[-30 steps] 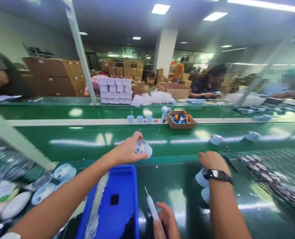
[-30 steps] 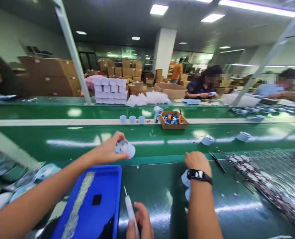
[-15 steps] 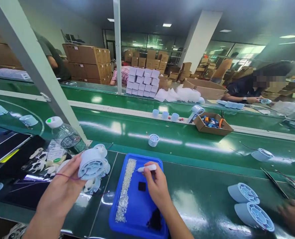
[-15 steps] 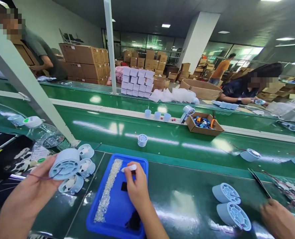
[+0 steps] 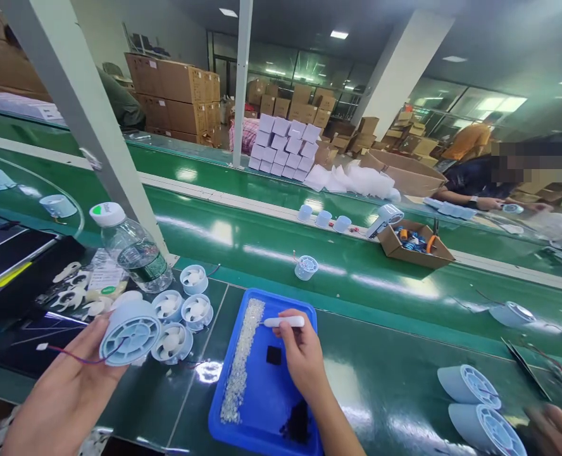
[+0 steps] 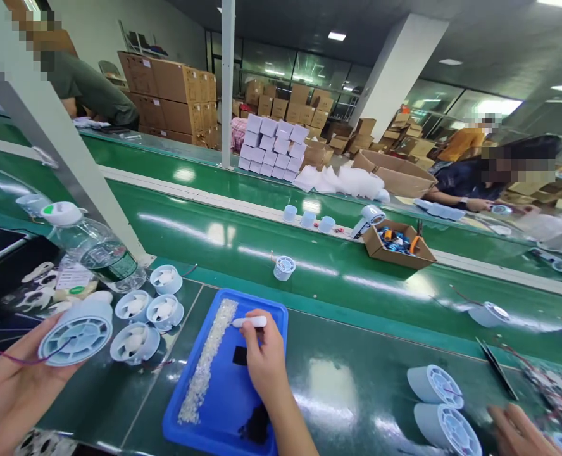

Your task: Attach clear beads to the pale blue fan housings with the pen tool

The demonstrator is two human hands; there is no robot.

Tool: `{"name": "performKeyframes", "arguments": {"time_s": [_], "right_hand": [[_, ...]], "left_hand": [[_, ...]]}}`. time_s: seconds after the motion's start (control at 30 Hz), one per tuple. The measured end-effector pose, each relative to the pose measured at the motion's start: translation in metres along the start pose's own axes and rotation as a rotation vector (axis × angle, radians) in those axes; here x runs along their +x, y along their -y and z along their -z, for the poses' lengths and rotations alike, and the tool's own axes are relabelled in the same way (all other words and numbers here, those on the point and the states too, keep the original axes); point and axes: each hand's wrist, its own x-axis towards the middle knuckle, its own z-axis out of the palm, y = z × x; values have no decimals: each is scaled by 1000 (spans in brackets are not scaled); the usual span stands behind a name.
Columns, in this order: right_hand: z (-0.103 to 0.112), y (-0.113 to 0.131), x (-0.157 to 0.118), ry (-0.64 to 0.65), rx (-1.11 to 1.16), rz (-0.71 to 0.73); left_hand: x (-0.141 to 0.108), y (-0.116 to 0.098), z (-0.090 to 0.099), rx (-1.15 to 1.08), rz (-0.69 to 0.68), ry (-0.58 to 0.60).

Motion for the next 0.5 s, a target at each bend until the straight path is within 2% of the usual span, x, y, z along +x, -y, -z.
{"name": "performKeyframes", "arguments": {"time_s": [0.13, 0.23, 0.5], "right_hand": [[0, -4, -2, -1, -6, -15], [2, -4, -2, -30, -51, -3], [15, 4, -15, -150, -343, 223]], "left_hand": [[-1, 8, -3, 28, -65, 38], [-1, 10, -2, 31, -64, 50], [-3, 8, -2, -25, -11, 31]]}}
